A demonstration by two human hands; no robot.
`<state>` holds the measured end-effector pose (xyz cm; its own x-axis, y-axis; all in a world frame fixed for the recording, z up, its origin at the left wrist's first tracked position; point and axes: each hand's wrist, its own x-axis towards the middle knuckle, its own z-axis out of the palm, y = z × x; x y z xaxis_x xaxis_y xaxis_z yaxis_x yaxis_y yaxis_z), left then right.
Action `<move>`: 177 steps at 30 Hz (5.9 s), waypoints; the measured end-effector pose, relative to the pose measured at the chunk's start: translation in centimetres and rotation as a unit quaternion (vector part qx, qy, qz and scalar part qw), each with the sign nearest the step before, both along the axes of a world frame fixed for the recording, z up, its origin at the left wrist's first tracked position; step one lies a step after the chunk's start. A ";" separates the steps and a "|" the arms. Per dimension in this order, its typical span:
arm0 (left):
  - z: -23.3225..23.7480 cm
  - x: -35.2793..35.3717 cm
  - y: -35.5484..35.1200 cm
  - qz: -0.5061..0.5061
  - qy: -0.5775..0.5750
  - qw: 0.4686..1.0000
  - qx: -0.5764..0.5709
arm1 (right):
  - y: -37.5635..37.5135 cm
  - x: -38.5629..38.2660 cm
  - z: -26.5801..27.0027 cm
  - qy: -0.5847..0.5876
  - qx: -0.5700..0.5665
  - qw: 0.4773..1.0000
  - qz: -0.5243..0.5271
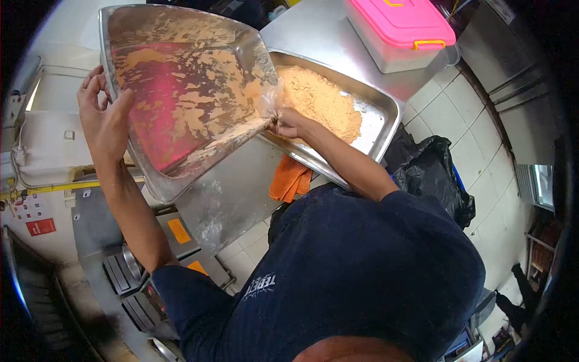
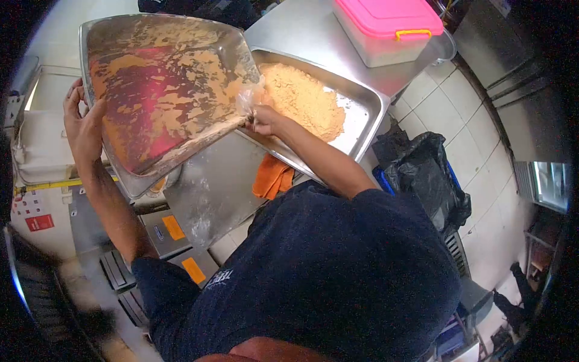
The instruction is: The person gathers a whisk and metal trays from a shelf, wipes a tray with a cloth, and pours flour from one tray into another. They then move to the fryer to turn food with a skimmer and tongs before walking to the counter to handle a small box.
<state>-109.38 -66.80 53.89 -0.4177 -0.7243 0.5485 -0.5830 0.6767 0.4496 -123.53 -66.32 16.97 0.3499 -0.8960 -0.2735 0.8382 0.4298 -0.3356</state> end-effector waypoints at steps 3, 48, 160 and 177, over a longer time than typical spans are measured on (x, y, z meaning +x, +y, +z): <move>0.8 -0.6 0.6 -0.033 0.002 0.999 -0.015 | 1.8 1.5 0.4 0.020 0.070 0.995 -0.069; -0.7 3.0 2.3 -0.165 -0.103 0.974 -0.113 | -5.6 0.3 -2.9 0.784 -0.342 0.502 0.126; -46.9 60.6 21.6 0.420 0.395 0.729 0.370 | 31.2 6.4 1.2 0.795 0.201 0.216 -0.530; -42.8 52.7 38.4 0.603 0.157 0.782 0.012 | 35.2 -7.8 -10.3 0.689 0.233 0.644 -0.238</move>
